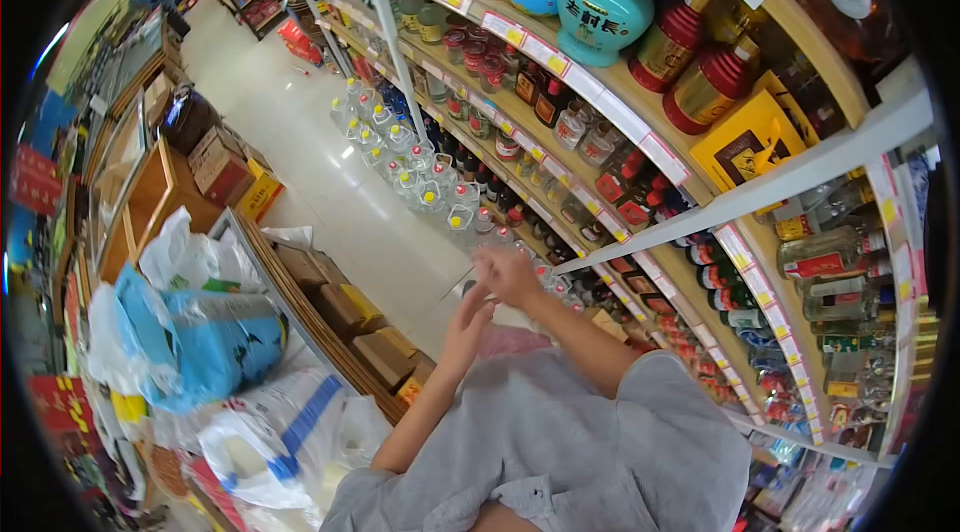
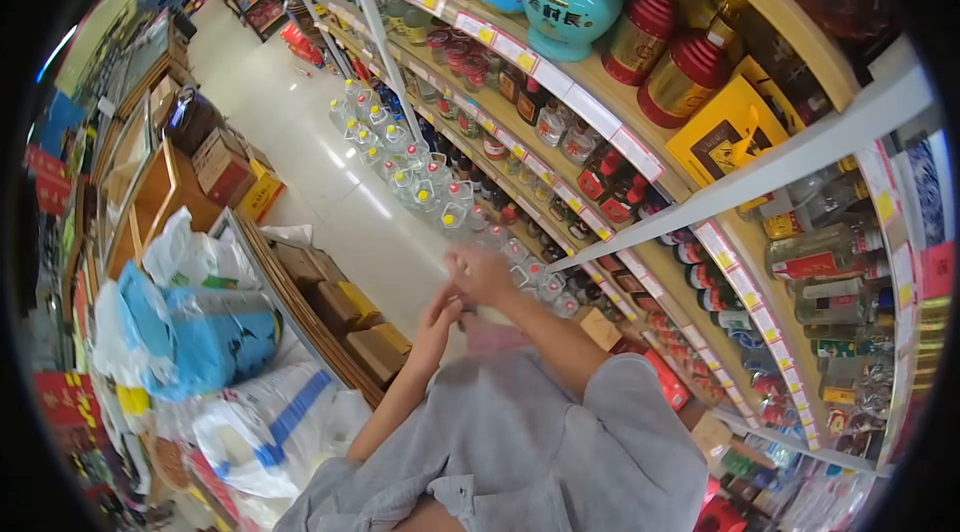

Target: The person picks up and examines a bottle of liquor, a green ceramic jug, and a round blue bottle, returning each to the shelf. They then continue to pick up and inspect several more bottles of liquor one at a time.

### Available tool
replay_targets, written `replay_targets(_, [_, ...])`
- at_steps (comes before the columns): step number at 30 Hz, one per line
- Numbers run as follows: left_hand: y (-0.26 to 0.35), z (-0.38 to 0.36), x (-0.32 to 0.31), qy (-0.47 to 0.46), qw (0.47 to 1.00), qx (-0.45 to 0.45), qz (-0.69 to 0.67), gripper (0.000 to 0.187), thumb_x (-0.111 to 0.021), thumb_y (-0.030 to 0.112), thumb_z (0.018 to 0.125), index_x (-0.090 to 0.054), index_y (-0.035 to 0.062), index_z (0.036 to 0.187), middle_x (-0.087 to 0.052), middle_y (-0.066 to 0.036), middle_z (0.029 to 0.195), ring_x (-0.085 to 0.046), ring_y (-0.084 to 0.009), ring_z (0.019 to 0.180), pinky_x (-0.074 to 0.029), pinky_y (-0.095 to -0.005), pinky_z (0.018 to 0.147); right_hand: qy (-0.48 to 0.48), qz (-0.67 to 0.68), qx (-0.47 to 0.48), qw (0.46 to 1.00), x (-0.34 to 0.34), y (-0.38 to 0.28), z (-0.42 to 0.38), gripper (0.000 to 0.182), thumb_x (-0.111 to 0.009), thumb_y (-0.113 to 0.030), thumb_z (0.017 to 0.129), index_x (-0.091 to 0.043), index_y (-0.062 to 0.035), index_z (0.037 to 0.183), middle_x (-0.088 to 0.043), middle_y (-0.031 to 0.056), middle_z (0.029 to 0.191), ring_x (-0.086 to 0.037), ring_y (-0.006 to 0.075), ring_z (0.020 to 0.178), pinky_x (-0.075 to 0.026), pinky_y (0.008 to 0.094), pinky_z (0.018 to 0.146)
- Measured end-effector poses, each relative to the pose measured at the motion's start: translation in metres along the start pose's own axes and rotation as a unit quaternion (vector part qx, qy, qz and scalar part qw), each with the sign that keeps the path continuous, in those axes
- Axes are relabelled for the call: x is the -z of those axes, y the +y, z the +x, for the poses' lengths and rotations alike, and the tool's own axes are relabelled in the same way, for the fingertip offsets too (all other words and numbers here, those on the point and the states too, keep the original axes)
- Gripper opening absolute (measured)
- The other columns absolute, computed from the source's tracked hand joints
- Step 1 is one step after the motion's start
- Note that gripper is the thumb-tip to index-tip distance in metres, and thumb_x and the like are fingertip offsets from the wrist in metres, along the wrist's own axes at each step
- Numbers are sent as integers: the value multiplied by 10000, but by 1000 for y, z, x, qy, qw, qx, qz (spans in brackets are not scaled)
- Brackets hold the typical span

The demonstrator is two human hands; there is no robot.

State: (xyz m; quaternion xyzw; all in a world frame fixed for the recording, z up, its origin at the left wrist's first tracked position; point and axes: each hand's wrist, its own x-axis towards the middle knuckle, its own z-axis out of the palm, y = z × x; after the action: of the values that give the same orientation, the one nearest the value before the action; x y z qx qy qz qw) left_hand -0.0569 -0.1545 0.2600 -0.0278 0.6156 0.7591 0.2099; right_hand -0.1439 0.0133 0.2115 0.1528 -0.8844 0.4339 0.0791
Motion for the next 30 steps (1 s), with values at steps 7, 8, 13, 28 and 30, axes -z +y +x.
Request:
replay_targets(7, [103, 109, 31, -144, 970, -44, 190, 258, -582, 143, 1088, -653, 12, 1300, -743, -90, 1146, -699, -195, 1056, -525, -340, 958, 495, -197, 71, 843, 195, -21, 169, 575, -828, -231, 880, -595, -34, 1367, -634, 176, 1299, -624, 368, 1194, -508, 491, 1026])
replay_targets(8, [119, 122, 34, -150, 945, -83, 280, 226, -590, 103, 1083, -651, 11, 1280, -745, -89, 1113, -700, -187, 1026, -532, -332, 946, 546, -252, 77, 795, 214, -21, 184, 652, -860, -269, 864, -571, -42, 1403, -599, 174, 1359, -608, 361, 1217, -508, 491, 1021])
replay_targets(13, [144, 164, 39, -160, 950, -65, 258, 231, -602, 138, 1084, -653, 11, 1269, -750, -98, 1114, -708, -176, 1028, -541, -341, 939, 495, -253, -39, 830, 215, -27, 213, 884, -929, -346, 765, -514, -79, 1498, -506, 200, 1469, -549, 382, 1273, -489, 494, 1041])
replay_targets(28, [205, 275, 60, -327, 885, -148, 296, 235, -641, 107, 1048, -651, 16, 1264, -756, -79, 1093, -715, -171, 995, -550, -324, 914, 549, -355, -34, 756, 212, -29, 254, 1178, -1005, -344, 658, -352, -199, 1628, -435, 240, 1510, -491, 440, 1355, -490, 529, 1095])
replay_targets(30, [211, 281, 73, -353, 872, -140, 310, 238, -642, 109, 1047, -649, 17, 1266, -752, -81, 1098, -715, -172, 999, -550, -325, 915, 550, -367, -29, 750, 208, -31, 256, 1179, -1005, -375, 675, -341, -183, 1630, -422, 233, 1490, -498, 428, 1347, -500, 519, 1087])
